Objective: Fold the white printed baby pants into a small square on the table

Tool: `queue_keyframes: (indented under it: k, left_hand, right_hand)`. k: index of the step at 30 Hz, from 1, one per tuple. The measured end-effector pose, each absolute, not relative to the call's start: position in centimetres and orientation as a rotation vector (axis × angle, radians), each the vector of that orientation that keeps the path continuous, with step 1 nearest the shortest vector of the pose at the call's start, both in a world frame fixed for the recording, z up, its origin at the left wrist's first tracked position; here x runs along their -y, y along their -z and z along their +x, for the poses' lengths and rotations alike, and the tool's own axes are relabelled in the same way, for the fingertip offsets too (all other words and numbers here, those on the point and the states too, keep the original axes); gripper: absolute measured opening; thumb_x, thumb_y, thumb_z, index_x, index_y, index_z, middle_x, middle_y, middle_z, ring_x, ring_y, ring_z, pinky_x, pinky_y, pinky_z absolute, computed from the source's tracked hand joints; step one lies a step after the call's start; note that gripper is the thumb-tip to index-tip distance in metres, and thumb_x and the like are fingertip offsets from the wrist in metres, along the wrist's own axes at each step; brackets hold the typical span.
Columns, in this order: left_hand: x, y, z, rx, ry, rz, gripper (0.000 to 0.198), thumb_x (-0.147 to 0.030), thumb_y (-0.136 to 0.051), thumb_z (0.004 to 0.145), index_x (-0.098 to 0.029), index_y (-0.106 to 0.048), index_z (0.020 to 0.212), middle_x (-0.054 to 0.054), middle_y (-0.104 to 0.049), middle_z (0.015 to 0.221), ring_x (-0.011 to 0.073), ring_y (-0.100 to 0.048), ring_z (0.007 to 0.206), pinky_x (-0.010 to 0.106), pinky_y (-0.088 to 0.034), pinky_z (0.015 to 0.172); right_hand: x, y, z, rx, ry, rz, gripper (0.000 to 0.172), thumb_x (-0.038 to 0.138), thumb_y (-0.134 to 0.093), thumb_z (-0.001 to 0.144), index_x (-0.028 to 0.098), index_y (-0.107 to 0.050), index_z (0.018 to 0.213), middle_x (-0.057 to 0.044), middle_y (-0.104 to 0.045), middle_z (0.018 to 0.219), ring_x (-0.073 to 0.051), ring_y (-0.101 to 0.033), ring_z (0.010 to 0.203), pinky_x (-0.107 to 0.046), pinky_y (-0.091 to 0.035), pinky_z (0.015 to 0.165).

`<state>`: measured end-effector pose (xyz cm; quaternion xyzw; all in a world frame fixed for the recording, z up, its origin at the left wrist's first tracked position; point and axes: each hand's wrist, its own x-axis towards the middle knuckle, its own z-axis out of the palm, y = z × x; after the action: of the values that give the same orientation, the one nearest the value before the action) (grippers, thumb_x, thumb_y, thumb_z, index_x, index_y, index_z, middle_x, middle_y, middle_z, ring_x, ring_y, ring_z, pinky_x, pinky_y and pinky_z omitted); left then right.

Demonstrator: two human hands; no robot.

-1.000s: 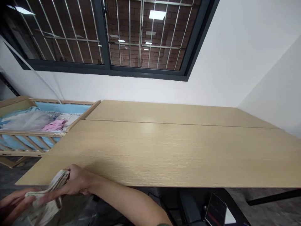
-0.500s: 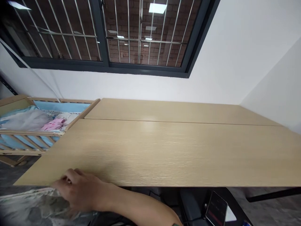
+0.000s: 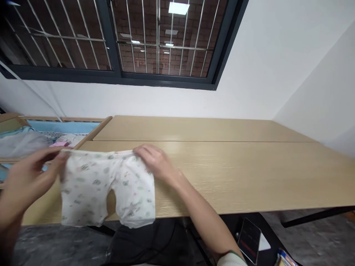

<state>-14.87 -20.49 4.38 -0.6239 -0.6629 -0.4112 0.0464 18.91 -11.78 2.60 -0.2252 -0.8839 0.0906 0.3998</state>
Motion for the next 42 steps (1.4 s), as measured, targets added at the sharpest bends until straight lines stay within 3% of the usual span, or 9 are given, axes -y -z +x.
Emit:
queue_keyframes:
  k: [2, 5, 12, 18, 23, 29, 35, 39, 42]
  left_hand:
    - [15.8, -4.1, -13.0, 1.945, 1.307, -2.031, 0.038, -0.057, -0.05, 0.092, -0.027, -0.067, 0.107, -0.005, -0.074, 0.098, 0.0172, -0.066, 0.089, 0.029, -0.052, 0.087]
    - [9.2, -2.2, -10.4, 2.074, 0.981, -2.285, 0.037, -0.05, -0.044, 0.096, -0.023, -0.064, 0.11, 0.001, -0.075, 0.099, 0.0202, -0.068, 0.089, 0.027, -0.05, 0.079]
    - [0.9, 4.9, -5.7, 2.225, 0.588, -2.366, 0.027, -0.03, -0.039, 0.103, -0.02, -0.064, 0.106, 0.012, -0.072, 0.112, 0.0253, -0.066, 0.105, 0.032, -0.048, 0.083]
    - [-2.9, 7.8, -3.8, 2.347, 0.502, -2.23, 0.034, -0.045, -0.06, 0.1, -0.017, -0.063, 0.119, 0.009, -0.065, 0.12, 0.0226, -0.065, 0.105, 0.043, -0.055, 0.093]
    - [-4.8, 8.1, -2.8, 2.369, 0.457, -2.169, 0.034, -0.042, -0.064, 0.099, -0.017, -0.063, 0.121, 0.009, -0.065, 0.121, 0.0233, -0.065, 0.107, 0.046, -0.056, 0.095]
    - [-3.6, 6.9, -1.3, 2.371, 0.477, -2.109, 0.035, -0.041, -0.061, 0.099, -0.016, -0.061, 0.123, 0.01, -0.063, 0.126, 0.0261, -0.061, 0.115, 0.05, -0.051, 0.101]
    - [1.6, 3.4, 3.4, 2.079, 0.529, -2.347, 0.04, -0.027, -0.044, 0.102, -0.014, -0.048, 0.139, 0.022, -0.051, 0.142, 0.0348, -0.046, 0.135, 0.05, -0.038, 0.108]
    - [9.2, 1.6, 8.3, 1.663, 0.392, -2.787, 0.027, -0.039, -0.049, 0.099, -0.02, -0.067, 0.106, 0.013, -0.07, 0.115, 0.0296, -0.063, 0.112, 0.044, -0.045, 0.1]
    - [15.3, 1.4, 11.1, 1.404, 0.188, -3.041, 0.037, -0.051, -0.052, 0.095, -0.019, -0.07, 0.088, 0.01, -0.073, 0.084, 0.0295, -0.071, 0.082, 0.042, -0.053, 0.079]
  right_hand:
    - [8.6, -1.6, 21.2, 2.228, -0.146, -0.729, 0.023, 0.03, -0.051, 0.106, 0.021, -0.067, 0.12, -0.01, -0.071, 0.11, -0.023, -0.066, 0.106, -0.04, -0.052, 0.097]
    - [3.7, 0.3, 24.0, 2.24, -0.134, -0.961, 0.021, 0.035, -0.057, 0.104, 0.02, -0.069, 0.111, -0.011, -0.072, 0.105, -0.023, -0.067, 0.099, -0.035, -0.051, 0.091]
    - [-3.6, 5.9, 26.3, 2.222, -0.288, -1.276, 0.026, 0.01, -0.047, 0.1, 0.013, -0.069, 0.112, -0.012, -0.067, 0.114, -0.021, -0.062, 0.106, -0.03, -0.045, 0.096]
    - [-6.2, 9.3, 25.9, 2.161, -0.269, -1.409, 0.025, 0.004, -0.052, 0.093, 0.013, -0.069, 0.108, -0.011, -0.064, 0.107, -0.02, -0.058, 0.105, -0.03, -0.043, 0.095]
    - [-8.0, 10.1, 26.3, 2.082, -0.306, -1.497, 0.022, 0.005, -0.056, 0.091, 0.013, -0.07, 0.106, -0.01, -0.064, 0.102, -0.018, -0.059, 0.097, -0.028, -0.044, 0.093]
    - [-10.0, 9.9, 26.6, 2.033, -0.447, -1.549, 0.017, 0.005, -0.059, 0.089, 0.013, -0.072, 0.096, -0.008, -0.069, 0.093, -0.017, -0.061, 0.088, -0.026, -0.046, 0.083]
    - [-10.7, 9.7, 27.0, 1.894, -0.607, -1.603, 0.012, 0.01, -0.068, 0.084, 0.012, -0.07, 0.096, -0.005, -0.069, 0.085, -0.014, -0.06, 0.074, -0.024, -0.046, 0.071]
    - [-10.5, 9.6, 27.6, 1.799, -0.729, -1.587, 0.015, 0.019, -0.072, 0.083, 0.012, -0.068, 0.096, -0.002, -0.067, 0.076, -0.012, -0.059, 0.066, -0.022, -0.047, 0.065]
    - [-10.2, 9.6, 27.9, 1.751, -0.804, -1.563, 0.019, 0.024, -0.077, 0.08, 0.015, -0.067, 0.093, 0.0, -0.066, 0.072, -0.013, -0.059, 0.064, -0.022, -0.048, 0.063]
